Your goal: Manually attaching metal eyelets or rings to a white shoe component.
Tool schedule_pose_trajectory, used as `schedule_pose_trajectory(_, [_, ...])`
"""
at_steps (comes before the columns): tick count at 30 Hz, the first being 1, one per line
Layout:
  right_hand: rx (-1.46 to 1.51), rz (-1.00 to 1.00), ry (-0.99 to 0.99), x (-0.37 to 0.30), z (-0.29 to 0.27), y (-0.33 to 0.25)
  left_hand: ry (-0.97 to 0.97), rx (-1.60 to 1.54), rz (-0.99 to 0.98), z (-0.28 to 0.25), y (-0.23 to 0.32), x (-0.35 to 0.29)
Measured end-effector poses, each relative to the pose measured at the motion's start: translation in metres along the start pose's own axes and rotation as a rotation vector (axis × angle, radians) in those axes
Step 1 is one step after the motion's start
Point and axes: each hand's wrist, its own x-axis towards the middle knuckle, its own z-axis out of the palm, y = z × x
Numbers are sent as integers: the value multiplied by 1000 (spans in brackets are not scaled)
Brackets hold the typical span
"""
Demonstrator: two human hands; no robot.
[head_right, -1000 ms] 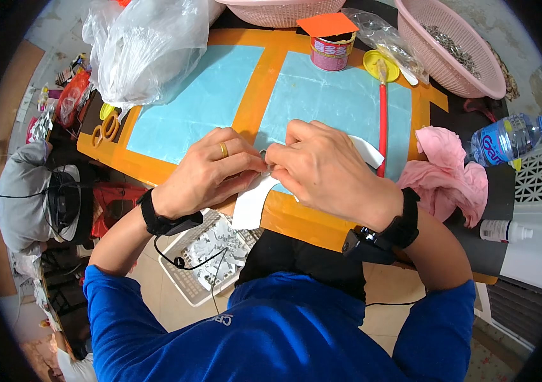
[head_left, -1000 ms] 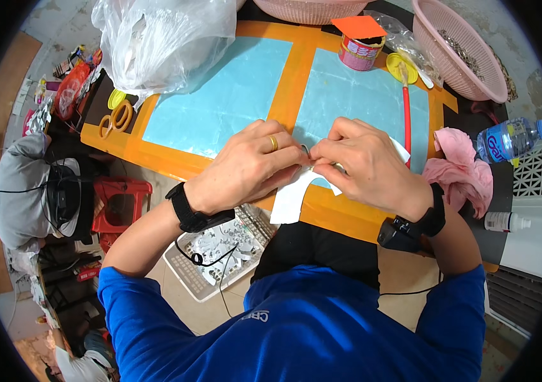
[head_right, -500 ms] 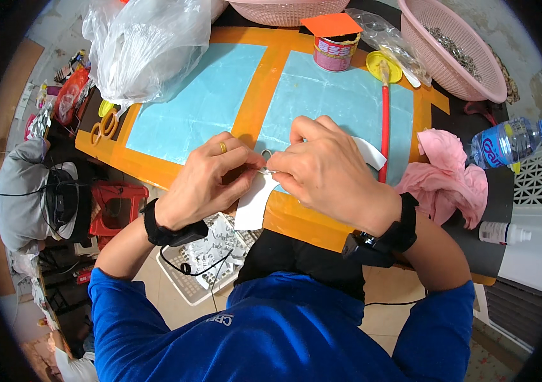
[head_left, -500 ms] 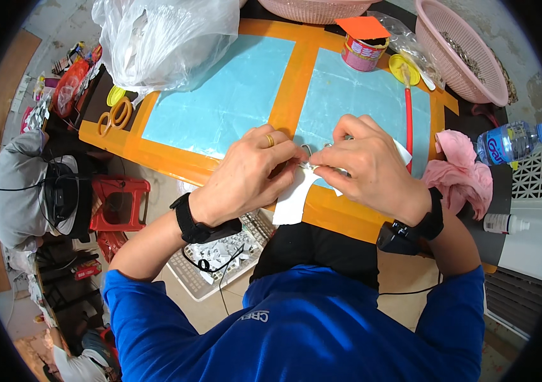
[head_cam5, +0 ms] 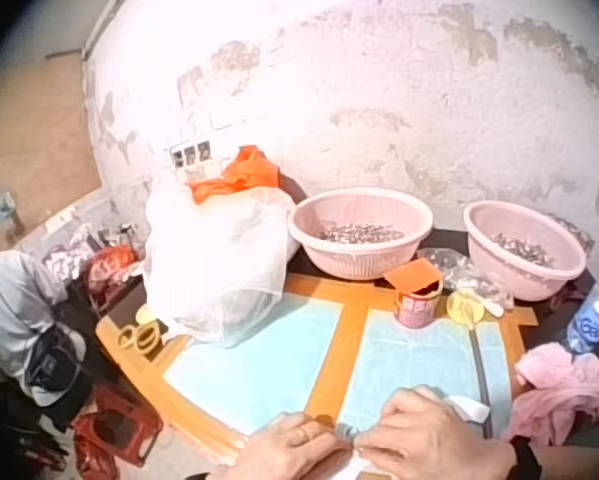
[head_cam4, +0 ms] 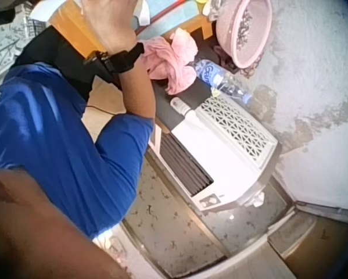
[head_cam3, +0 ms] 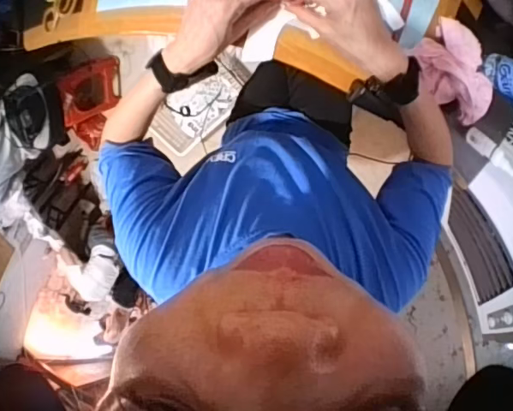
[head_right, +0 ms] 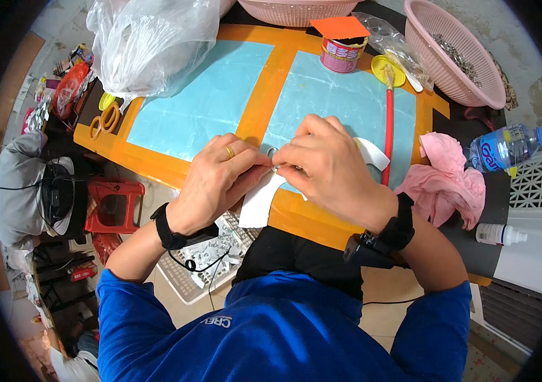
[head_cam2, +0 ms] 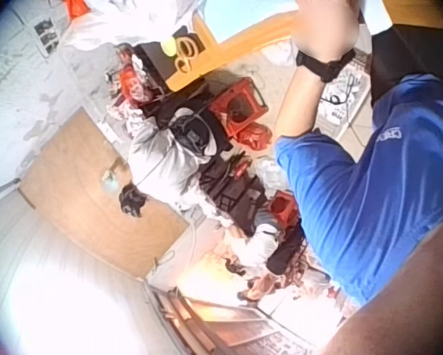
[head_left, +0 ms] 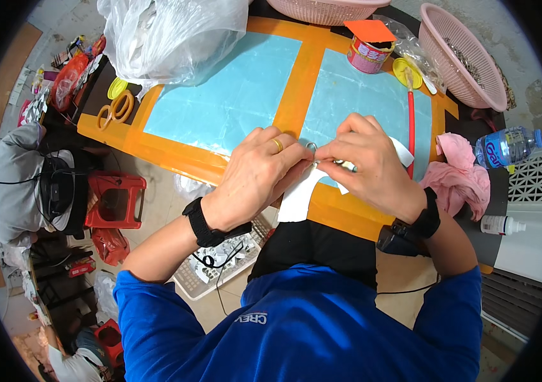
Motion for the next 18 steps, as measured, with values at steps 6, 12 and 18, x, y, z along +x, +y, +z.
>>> schedule_pose_trajectory(6, [22, -2, -23, 2, -2, 1, 1, -18, 7, 2, -4, -3])
schedule_pose_trajectory(12, [5, -10, -49, 3, -1, 2, -1, 3, 18, 2, -4, -4])
schedule_pose_trajectory(18, [-83, -156, -1, 0, 4, 9, -18, 84, 91, 0, -6, -4])
